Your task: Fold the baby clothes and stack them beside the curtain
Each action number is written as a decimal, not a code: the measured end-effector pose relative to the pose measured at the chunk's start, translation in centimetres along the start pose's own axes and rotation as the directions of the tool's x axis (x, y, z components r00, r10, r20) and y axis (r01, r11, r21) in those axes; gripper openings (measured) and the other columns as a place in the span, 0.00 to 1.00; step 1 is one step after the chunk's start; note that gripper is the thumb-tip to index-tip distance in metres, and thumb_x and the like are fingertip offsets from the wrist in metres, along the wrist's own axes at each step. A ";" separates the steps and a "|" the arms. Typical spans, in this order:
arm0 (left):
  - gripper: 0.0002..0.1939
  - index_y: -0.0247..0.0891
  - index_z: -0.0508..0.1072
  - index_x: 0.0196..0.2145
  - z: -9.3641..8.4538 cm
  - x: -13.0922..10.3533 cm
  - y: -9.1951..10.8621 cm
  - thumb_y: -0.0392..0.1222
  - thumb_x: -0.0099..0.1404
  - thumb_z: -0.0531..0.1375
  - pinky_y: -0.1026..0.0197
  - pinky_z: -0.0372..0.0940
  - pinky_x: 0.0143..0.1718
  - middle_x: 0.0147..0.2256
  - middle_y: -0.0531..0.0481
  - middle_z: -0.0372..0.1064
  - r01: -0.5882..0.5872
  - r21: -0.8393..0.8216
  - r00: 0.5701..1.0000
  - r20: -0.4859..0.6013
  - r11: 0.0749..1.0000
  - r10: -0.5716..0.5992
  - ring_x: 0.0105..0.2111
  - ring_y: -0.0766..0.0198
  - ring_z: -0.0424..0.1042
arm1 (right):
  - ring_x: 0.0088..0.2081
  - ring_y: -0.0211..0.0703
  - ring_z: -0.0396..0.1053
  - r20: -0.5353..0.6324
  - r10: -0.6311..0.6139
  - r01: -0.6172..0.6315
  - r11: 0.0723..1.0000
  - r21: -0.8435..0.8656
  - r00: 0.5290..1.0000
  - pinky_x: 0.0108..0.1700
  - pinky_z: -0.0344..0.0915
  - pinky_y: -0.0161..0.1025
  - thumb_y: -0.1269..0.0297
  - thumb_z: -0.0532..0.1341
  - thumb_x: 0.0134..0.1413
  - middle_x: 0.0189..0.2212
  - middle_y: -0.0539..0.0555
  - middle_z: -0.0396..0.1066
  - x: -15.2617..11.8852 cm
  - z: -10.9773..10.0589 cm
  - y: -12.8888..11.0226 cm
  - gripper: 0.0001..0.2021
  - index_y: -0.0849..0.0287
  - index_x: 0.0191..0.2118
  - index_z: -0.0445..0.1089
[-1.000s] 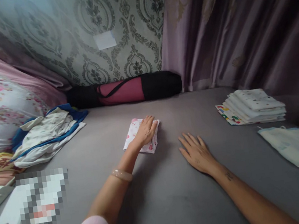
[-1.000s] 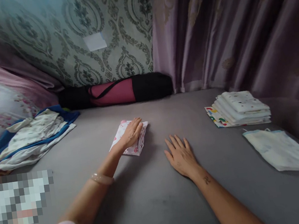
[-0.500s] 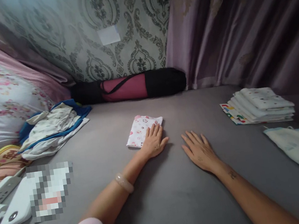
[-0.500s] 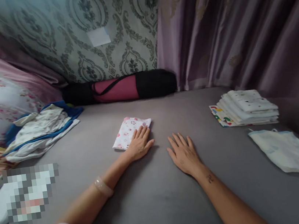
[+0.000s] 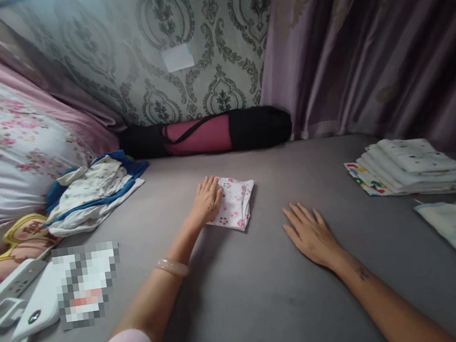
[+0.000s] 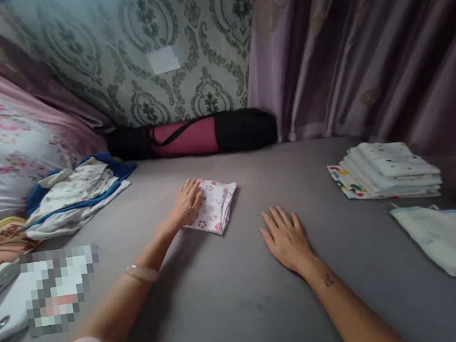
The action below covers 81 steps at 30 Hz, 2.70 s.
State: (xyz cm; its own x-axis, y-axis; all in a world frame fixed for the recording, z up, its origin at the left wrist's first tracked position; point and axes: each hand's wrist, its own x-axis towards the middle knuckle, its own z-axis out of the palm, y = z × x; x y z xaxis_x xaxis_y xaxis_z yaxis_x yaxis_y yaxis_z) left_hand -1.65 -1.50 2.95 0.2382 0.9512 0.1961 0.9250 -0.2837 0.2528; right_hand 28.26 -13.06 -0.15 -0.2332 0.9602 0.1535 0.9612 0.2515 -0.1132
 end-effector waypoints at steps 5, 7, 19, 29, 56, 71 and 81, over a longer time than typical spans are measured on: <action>0.31 0.33 0.51 0.66 1.8 0.3 1.0 0.52 0.73 0.38 0.43 0.42 0.65 0.68 0.40 0.41 -0.050 0.107 0.995 0.089 0.993 0.041 0.68 0.50 0.37 | 0.66 0.55 0.47 -0.002 0.002 -0.002 1.000 -0.013 1.000 0.64 0.43 0.59 0.54 0.42 0.66 0.65 0.59 0.53 0.0 0.0 0.0 0.27 0.59 0.65 0.57; 0.31 0.33 0.51 0.66 2.4 0.3 1.1 0.54 0.73 0.38 0.41 0.43 0.64 0.68 0.39 0.39 -0.062 0.119 0.991 0.123 0.991 0.047 0.68 0.49 0.37 | 0.66 0.55 0.47 0.001 0.001 -0.001 1.000 -0.021 1.000 0.64 0.43 0.59 0.54 0.42 0.66 0.65 0.59 0.53 -0.1 0.0 0.0 0.27 0.59 0.65 0.57; 0.27 0.30 0.62 0.57 0.5 1.6 -1.3 0.49 0.66 0.55 0.56 0.64 0.50 0.55 0.32 0.64 0.390 -0.526 0.901 0.049 0.756 -0.431 0.51 0.53 0.69 | 0.66 0.54 0.47 0.023 0.008 -0.008 1.000 0.003 1.000 0.64 0.43 0.58 0.55 0.43 0.66 0.65 0.60 0.53 0.0 -0.5 -0.2 0.27 0.60 0.64 0.57; 0.15 0.34 0.72 0.29 -2.9 2.2 -0.9 0.43 0.48 0.71 0.69 0.52 0.14 0.14 0.57 0.60 0.645 -0.665 0.755 0.481 0.375 -0.446 0.13 0.70 0.59 | 0.66 0.55 0.47 0.019 0.017 -0.018 0.998 0.068 1.000 0.65 0.41 0.58 0.55 0.44 0.66 0.65 0.61 0.53 -0.3 -1.2 -0.8 0.26 0.60 0.65 0.57; 0.22 0.33 0.70 0.45 -4.7 -3.8 14.5 0.37 0.52 0.67 0.54 0.74 0.38 0.35 0.42 0.76 0.505 -0.844 0.859 0.511 -0.182 0.014 0.33 0.54 0.77 | 0.55 0.57 0.66 0.098 0.051 -0.093 -0.102 0.990 0.994 0.52 0.65 0.52 0.37 0.57 0.53 0.54 0.63 0.68 -0.5 -4.8 0.2 0.34 0.56 0.58 0.60; 0.13 0.33 0.70 0.42 1.7 -4.9 14.0 0.31 0.59 0.63 0.61 0.74 0.39 0.39 0.41 0.76 0.575 -0.754 0.785 0.618 -0.317 -0.047 0.35 0.60 0.78 | 0.38 0.46 0.74 0.337 0.300 -0.321 -0.102 0.942 0.893 0.44 0.71 0.43 0.66 0.69 0.42 0.36 0.52 0.76 -1.1 -6.2 2.5 0.15 0.59 0.39 0.72; 0.06 0.33 0.69 0.36 1.5 -4.2 13.0 0.28 0.65 0.54 0.65 0.74 0.35 0.37 0.40 0.76 0.562 -0.758 0.774 0.623 -0.329 -0.112 0.35 0.62 0.78 | 0.31 0.44 0.75 0.285 0.606 -0.335 -0.032 0.942 0.743 0.39 0.73 0.43 0.72 0.65 0.48 0.35 0.55 0.77 -7.7 -14.6 11.7 0.13 0.61 0.42 0.72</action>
State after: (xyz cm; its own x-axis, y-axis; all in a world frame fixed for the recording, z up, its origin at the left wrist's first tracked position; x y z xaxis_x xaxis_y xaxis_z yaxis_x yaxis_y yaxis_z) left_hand 9.78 -9.02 3.96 0.2649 0.8438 -0.4667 -0.3952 0.5365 0.7457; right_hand 43.43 -19.32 11.65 0.3671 0.9001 -0.2344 -0.0910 -0.2161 -0.9721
